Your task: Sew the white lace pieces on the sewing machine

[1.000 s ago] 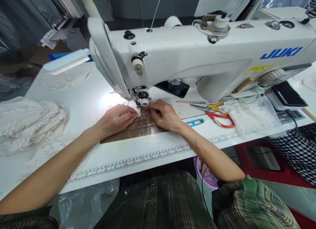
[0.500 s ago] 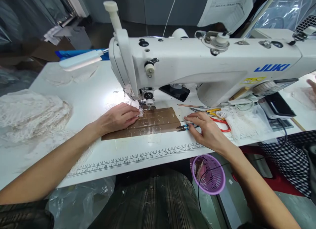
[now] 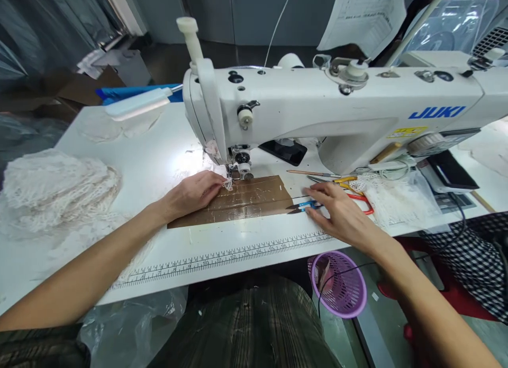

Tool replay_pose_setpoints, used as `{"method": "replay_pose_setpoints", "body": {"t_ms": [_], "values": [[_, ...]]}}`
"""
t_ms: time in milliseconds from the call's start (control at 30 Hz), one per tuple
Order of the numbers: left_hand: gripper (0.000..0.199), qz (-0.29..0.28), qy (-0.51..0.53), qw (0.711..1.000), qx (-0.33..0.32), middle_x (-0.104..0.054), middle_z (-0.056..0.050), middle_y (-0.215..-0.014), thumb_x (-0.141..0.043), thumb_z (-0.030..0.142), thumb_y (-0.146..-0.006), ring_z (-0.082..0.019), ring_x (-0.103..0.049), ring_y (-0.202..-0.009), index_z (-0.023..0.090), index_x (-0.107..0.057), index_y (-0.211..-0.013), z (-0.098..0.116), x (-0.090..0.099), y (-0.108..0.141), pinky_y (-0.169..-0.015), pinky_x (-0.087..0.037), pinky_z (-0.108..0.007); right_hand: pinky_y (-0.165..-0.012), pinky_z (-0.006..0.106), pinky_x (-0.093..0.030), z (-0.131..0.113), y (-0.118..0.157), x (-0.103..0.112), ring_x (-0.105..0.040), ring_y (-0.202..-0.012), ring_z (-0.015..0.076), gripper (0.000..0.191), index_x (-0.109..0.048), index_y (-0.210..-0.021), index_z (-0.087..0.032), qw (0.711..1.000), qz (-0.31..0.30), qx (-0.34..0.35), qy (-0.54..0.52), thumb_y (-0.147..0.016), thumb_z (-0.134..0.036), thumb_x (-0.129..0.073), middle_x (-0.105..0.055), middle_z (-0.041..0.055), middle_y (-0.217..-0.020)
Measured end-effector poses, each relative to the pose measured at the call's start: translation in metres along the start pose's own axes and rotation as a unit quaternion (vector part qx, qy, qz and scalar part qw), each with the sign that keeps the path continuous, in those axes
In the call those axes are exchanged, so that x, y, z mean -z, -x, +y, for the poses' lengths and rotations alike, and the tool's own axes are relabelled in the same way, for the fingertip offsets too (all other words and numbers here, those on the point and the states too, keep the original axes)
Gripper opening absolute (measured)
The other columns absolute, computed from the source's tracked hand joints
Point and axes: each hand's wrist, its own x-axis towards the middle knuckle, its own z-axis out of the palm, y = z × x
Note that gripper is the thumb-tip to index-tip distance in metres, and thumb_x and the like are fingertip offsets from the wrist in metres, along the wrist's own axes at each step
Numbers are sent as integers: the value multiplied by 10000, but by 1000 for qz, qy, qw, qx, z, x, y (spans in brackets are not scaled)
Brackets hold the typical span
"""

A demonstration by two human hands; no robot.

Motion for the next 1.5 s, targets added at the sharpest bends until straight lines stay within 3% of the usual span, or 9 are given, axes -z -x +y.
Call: {"method": "replay_pose_setpoints", "body": {"t_ms": [133, 267, 400, 500, 700, 900, 1133, 1333, 1500], "values": [[224, -9, 70, 997, 38, -718, -95, -939, -436, 98, -937, -160, -692, -896, 137, -650, -880, 2, 0, 0, -748, -629, -314, -869, 455, -519, 3, 8, -18, -634, -995, 297, 285, -667, -1091, -148, 999, 39, -8, 22, -970, -333, -487, -654, 163, -1075], [155, 0, 118, 978, 173, -733, -59, -851, -536, 164, -893, -112, -640, -659, 146, -680, -947, 12, 2, -5, -598, -576, -265, -788, 401, -514, -23, -6, -28, -636, -923, 263, 156, -567, -930, -183, 995, 78, -12, -57, -959, -313, -486, -635, 151, -1017], [170, 25, 188, 928, 320, -722, -28, -759, -672, 284, -842, -101, -582, -577, 166, -610, -947, 18, 2, -11, -521, -492, -236, -629, 303, -470, -57, -34, -34, -621, -707, 183, 89, -454, -996, -203, 980, 17, -40, -196, -936, -269, -456, -658, 84, -915], [320, 25, 280, 884, 373, -739, -20, -781, -692, 322, -833, -106, -585, -578, 191, -519, -1067, 15, 3, -13, -537, -481, -245, -586, 295, -411, -76, -63, -41, -564, -587, 174, 177, -443, -1073, -181, 981, -47, -71, -173, -924, -276, -437, -648, 45, -793], [388, 25, 386, 824, 414, -731, -22, -778, -718, 309, -782, -155, -658, -737, 190, -501, -1080, 7, 7, -14, -670, -504, -291, -571, 299, -303, -94, -115, -51, -610, -648, 217, 396, -549, -944, -190, 991, -85, -96, -35, -1034, -426, -244, -693, 88, -779], [396, 15, 418, 790, 448, -707, -3, -741, -729, 293, -744, -154, -640, -705, 182, -503, -1050, 2, 8, -17, -658, -482, -295, -561, 305, -264, -99, -131, -55, -646, -701, 235, 396, -598, -1026, -174, 992, -101, -62, 31, -1037, -425, -292, -738, 104, -872], [359, 2, 417, 784, 459, -667, 21, -709, -706, 288, -773, -120, -582, -635, 174, -499, -1043, 4, 12, -19, -605, -434, -271, -556, 309, -225, -99, -138, -60, -653, -789, 251, 400, -583, -1145, -161, 993, -105, -38, 45, -1039, -413, -290, -735, 123, -1027], [360, 5, 425, 783, 454, -638, 41, -678, -698, 272, -781, -107, -559, -599, 175, -492, -1060, 1, 12, -17, -584, -418, -263, -570, 305, -229, -98, -142, -69, -616, -756, 240, 430, -571, -1141, -132, 994, -96, -41, 26, -1037, -422, -271, -716, 142, -925], [398, 12, 398, 805, 441, -674, 20, -710, -685, 284, -800, -131, -608, -635, 174, -481, -1124, 0, 6, -14, -603, -463, -277, -589, 304, -271, -97, -145, -72, -595, -734, 233, 464, -594, -1051, -134, 997, -68, -32, -5, -1038, -423, -232, -694, 132, -841]]}}
